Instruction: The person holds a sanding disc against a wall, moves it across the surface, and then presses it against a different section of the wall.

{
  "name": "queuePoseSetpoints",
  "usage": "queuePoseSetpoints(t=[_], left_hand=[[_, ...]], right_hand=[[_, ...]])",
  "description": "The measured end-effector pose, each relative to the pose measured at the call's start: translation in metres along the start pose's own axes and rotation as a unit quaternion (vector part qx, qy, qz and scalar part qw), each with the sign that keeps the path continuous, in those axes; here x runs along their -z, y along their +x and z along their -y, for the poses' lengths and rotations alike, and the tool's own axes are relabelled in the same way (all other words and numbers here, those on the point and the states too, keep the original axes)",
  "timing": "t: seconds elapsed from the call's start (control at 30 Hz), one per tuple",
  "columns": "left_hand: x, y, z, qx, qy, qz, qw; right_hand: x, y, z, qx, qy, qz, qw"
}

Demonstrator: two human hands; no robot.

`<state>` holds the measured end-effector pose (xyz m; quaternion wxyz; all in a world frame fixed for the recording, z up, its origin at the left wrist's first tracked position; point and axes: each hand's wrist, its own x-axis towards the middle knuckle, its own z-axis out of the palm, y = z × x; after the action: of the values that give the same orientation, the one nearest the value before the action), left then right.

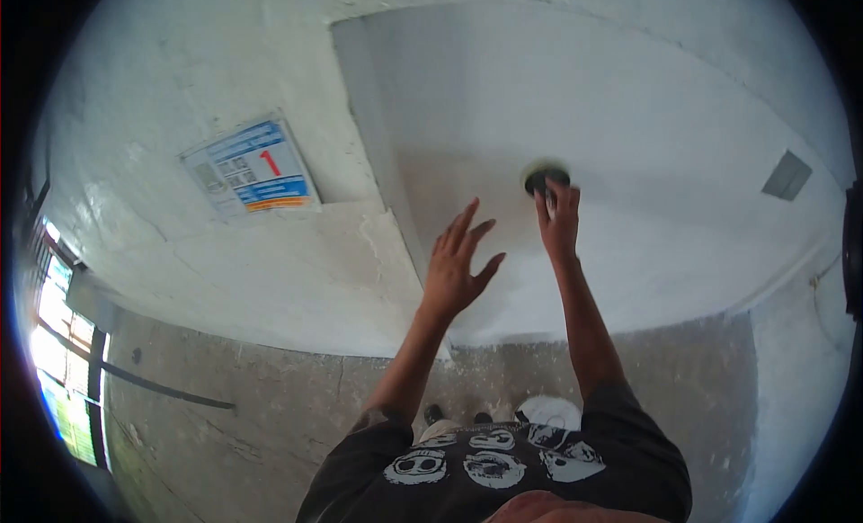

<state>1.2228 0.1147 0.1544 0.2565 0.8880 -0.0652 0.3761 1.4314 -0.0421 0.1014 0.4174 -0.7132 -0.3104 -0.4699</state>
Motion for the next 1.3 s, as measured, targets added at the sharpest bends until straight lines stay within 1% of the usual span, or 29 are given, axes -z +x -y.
queuePoseSetpoints(t=[0.07, 0.1, 0.17, 0.2, 0.23, 0.27, 0.33, 0.37, 0.43, 0.47, 0.5, 0.53, 0.57, 0.6, 0.67, 0.73, 0.83, 0.9, 0.93, 1.0, 1.07, 1.1, 1.13, 1.2, 1.27, 1.3], left_hand=[[-0.019, -0.003, 0.012, 0.003, 0.009, -0.012, 1.000], [-0.030, -0.007, 0.020, 0.001, 0.026, 0.004, 1.000], [-0.043, -0.010, 0.028, 0.011, 0.041, 0.047, 0.998], [-0.045, -0.009, 0.028, 0.016, 0.047, 0.045, 0.998], [-0.046, -0.009, 0.028, 0.018, 0.041, 0.044, 0.998], [-0.047, -0.009, 0.028, 0.022, 0.036, 0.042, 0.998], [-0.044, -0.011, 0.025, 0.030, 0.035, 0.037, 0.998], [-0.044, -0.013, 0.023, 0.030, 0.037, 0.034, 0.998], [-0.043, -0.019, 0.022, 0.032, 0.037, 0.031, 0.998], [-0.043, -0.022, 0.022, 0.038, 0.036, 0.029, 0.998], [-0.042, -0.024, 0.023, 0.044, 0.034, 0.025, 0.998], [-0.041, -0.028, 0.025, 0.046, 0.036, 0.021, 0.998], [-0.039, -0.033, 0.028, 0.055, 0.032, 0.021, 0.998], [-0.037, -0.035, 0.029, 0.063, 0.028, 0.021, 0.997], [-0.035, -0.038, 0.032, 0.073, 0.030, 0.017, 0.997], [-0.031, -0.046, 0.033, 0.087, 0.032, 0.027, 0.995], [-0.029, -0.050, 0.030, 0.099, 0.018, 0.024, 0.995], [-0.029, -0.062, 0.028, 0.097, 0.017, 0.017, 0.995], [-0.029, -0.071, 0.028, 0.100, 0.019, 0.017, 0.995], [-0.027, -0.085, 0.029, 0.117, 0.008, 0.023, 0.993], [-0.024, -0.096, 0.033, 0.120, 0.008, 0.009, 0.993], [-0.023, -0.102, 0.033, 0.124, 0.005, 0.000, 0.992], [-0.021, -0.104, 0.034, 0.126, 0.004, 0.000, 0.992], [-0.015, -0.107, 0.037, 0.141, 0.023, 0.013, 0.990], [-0.008, -0.104, 0.034, 0.155, 0.020, 0.029, 0.987], [-0.006, -0.102, 0.034, 0.155, 0.022, 0.023, 0.987]], right_hand=[[-0.004, -0.037, -0.008, -0.066, 0.017, 0.047, 0.997], [-0.003, -0.030, -0.007, -0.056, 0.025, 0.048, 0.997], [0.004, -0.012, 0.000, -0.104, 0.039, 0.053, 0.992], [0.008, 0.012, 0.007, -0.108, 0.026, 0.034, 0.993], [0.012, 0.039, 0.019, -0.066, 0.022, -0.004, 0.998], [0.020, 0.061, 0.029, -0.083, 0.026, 0.005, 0.996], [0.023, 0.083, 0.037, -0.085, 0.062, -0.017, 0.994], [0.019, 0.076, 0.033, -0.084, 0.066, -0.013, 0.994], [0.010, 0.041, 0.021, -0.093, 0.032, 0.002, 0.995], [0.009, 0.013, 0.018, -0.137, 0.021, 0.053, 0.989], [-0.007, -0.023, -0.004, -0.040, -0.024, 0.027, 0.999], [-0.012, -0.062, -0.010, -0.094, 0.021, 0.068, 0.993], [-0.015, -0.089, -0.012, -0.126, 0.059, 0.097, 0.986], [-0.018, -0.096, -0.004, -0.122, 0.104, 0.090, 0.983], [-0.030, -0.087, -0.007, -0.088, 0.078, 0.076, 0.990], [-0.030, -0.030, 0.023, -0.133, 0.111, 0.061, 0.983], [-0.016, 0.040, 0.047, -0.126, 0.127, 0.067, 0.982], [-0.010, 0.060, 0.057, -0.133, 0.136, 0.121, 0.974], [-0.012, 0.049, 0.054, -0.134, 0.139, 0.123, 0.973], [-0.019, 0.005, 0.036, -0.187, 0.144, 0.170, 0.957], [-0.041, -0.066, 0.006, -0.177, 0.175, 0.151, 0.957], [-0.044, -0.087, 0.005, -0.217, 0.193, 0.170, 0.942], [-0.043, -0.095, 0.012, -0.258, 0.211, 0.188, 0.924], [-0.049, -0.085, 0.021, -0.268, 0.225, 0.183, 0.919], [-0.051, -0.048, 0.034, -0.165, 0.193, 0.164, 0.953], [-0.050, -0.021, 0.047, -0.163, 0.185, 0.163, 0.955]])
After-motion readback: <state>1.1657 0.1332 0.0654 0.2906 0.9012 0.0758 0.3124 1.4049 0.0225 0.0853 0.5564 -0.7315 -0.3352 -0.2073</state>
